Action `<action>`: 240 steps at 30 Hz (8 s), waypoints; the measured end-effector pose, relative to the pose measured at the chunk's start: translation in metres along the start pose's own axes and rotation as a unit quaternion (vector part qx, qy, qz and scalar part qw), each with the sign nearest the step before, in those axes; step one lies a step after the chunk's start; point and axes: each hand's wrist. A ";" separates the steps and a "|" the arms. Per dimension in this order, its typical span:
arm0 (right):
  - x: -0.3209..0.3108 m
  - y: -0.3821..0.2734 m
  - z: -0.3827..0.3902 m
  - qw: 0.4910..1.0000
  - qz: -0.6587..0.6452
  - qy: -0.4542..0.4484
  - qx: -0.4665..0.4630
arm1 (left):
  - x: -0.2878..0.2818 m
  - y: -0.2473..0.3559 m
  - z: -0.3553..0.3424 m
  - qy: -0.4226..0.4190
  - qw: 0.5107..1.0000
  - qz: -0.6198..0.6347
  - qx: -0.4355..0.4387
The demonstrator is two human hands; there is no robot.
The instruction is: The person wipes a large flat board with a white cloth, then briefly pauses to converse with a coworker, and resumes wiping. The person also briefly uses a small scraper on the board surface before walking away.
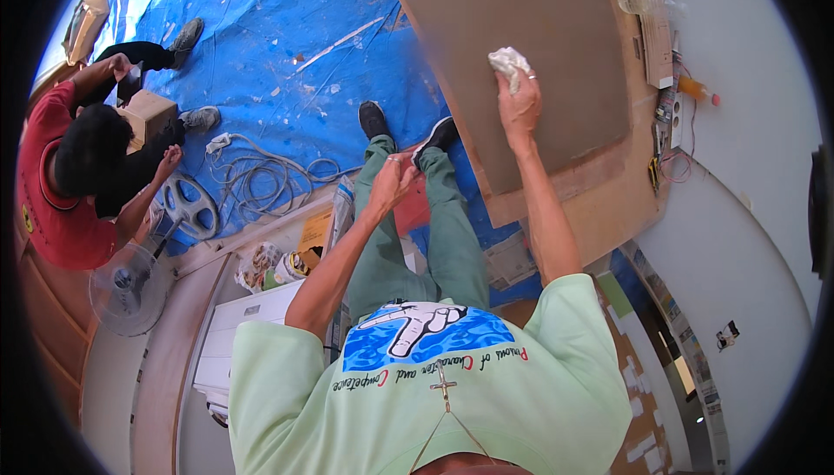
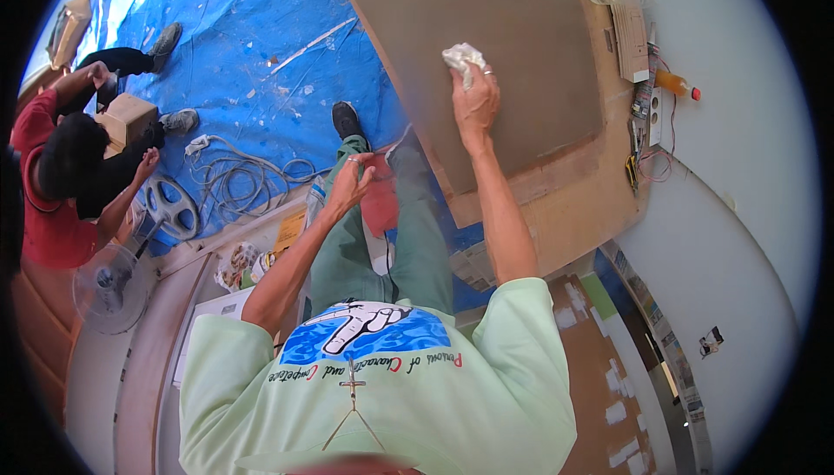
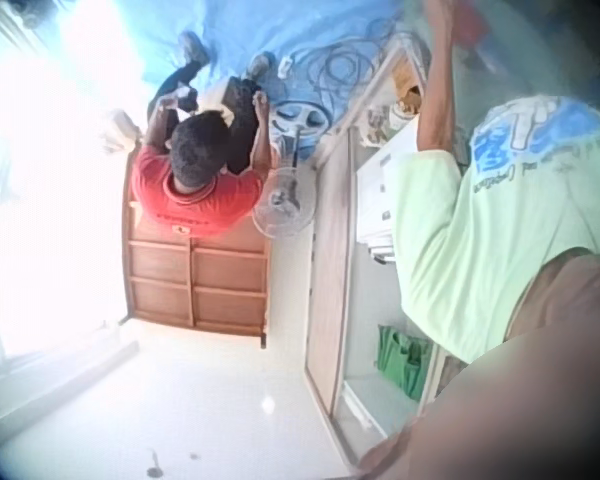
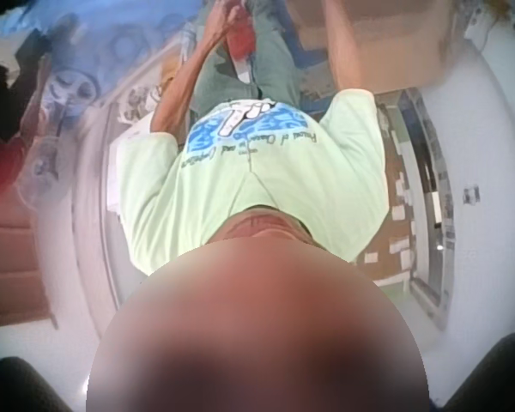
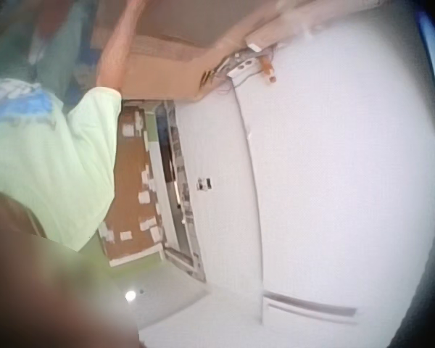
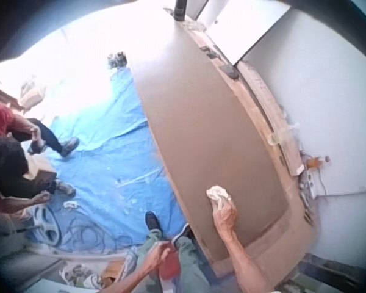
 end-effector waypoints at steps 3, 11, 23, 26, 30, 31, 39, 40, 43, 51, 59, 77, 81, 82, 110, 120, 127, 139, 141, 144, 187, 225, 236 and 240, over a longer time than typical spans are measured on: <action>0.039 -0.055 0.036 0.987 0.051 -0.096 -0.122 | -0.017 -0.009 -0.024 -0.056 0.997 0.047 -0.033; 0.027 -0.026 0.062 0.998 0.032 -0.063 -0.001 | -0.058 -0.037 -0.037 -0.050 0.997 0.049 -0.035; 0.047 -0.034 0.040 0.988 0.119 -0.053 -0.088 | -0.080 -0.076 -0.033 -0.090 0.994 0.026 -0.063; 0.017 -0.046 0.076 0.987 0.143 -0.073 -0.022 | -0.095 -0.067 -0.028 -0.070 0.996 0.037 -0.045; -0.003 -0.042 0.097 0.971 0.193 -0.140 0.006 | -0.108 -0.070 -0.038 -0.028 0.997 0.055 -0.051; 0.001 -0.041 0.090 0.976 0.181 -0.116 -0.042 | -0.109 -0.074 -0.040 -0.024 0.996 0.050 -0.070; 0.005 -0.032 0.100 0.974 0.171 -0.146 0.036 | -0.122 -0.096 -0.027 -0.073 0.996 0.029 -0.047; -0.001 -0.026 0.111 0.975 0.178 -0.137 0.001 | -0.124 -0.099 -0.025 -0.062 0.995 0.039 -0.061; -0.010 -0.017 0.102 0.975 0.180 -0.129 -0.010 | -0.131 -0.116 -0.028 -0.049 0.994 0.036 -0.087; 0.092 -0.159 0.013 0.972 -0.034 -0.123 -0.196 | -0.120 -0.128 -0.040 -0.127 0.989 -0.004 -0.077; -0.020 -0.022 0.080 0.971 -0.020 -0.068 0.228 | -0.118 -0.082 -0.052 -0.094 0.988 0.040 -0.112; -0.055 0.065 0.202 0.946 -0.028 -0.023 0.321 | 0.087 0.115 -0.070 0.043 0.954 0.294 -0.046; -0.036 0.071 0.229 0.965 -0.008 -0.021 0.261 | 0.087 0.113 -0.073 0.080 0.966 0.245 0.030; -0.035 0.073 0.232 0.963 -0.016 -0.001 0.268 | 0.087 0.112 -0.074 0.072 0.966 0.248 0.017; -0.042 0.080 0.223 0.981 -0.029 -0.029 0.188 | 0.090 0.113 -0.074 0.010 0.930 0.367 -0.008; -0.039 0.090 0.240 0.976 -0.038 -0.089 0.193 | 0.091 0.111 -0.068 0.028 0.935 0.351 -0.043; -0.040 0.083 0.233 0.964 -0.059 0.009 0.258 | 0.092 0.112 -0.070 0.056 0.949 0.308 -0.021; -0.039 0.086 0.233 0.974 -0.047 0.054 0.214 | 0.093 0.109 -0.071 0.059 0.948 0.311 -0.020; -0.037 0.083 0.235 0.978 -0.011 -0.077 0.194 | 0.093 0.110 -0.071 0.037 0.936 0.350 -0.018; -0.050 0.094 0.216 0.983 0.012 -0.052 0.174 | 0.091 0.111 -0.072 0.031 0.937 0.347 0.003; -0.056 0.160 -0.032 0.995 0.058 0.064 0.044 | 0.091 0.105 -0.072 0.010 0.937 0.348 -0.013; -0.129 0.189 -0.054 0.979 0.133 0.020 0.151 | 0.084 0.117 -0.070 -0.016 0.931 0.362 -0.031; 0.046 -0.040 -0.135 0.990 -0.001 0.008 -0.139 | 0.088 0.108 -0.071 -0.005 0.938 0.344 -0.029; 0.050 -0.056 -0.065 0.980 0.043 -0.031 -0.190 | 0.074 0.110 -0.070 -0.032 0.951 0.306 -0.034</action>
Point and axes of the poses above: each hand's wrist, its own z-axis away from the middle knuckle, its own x-axis out of the palm, y = z × x, and after that the axes turned 8 degrees about -y, right-handed
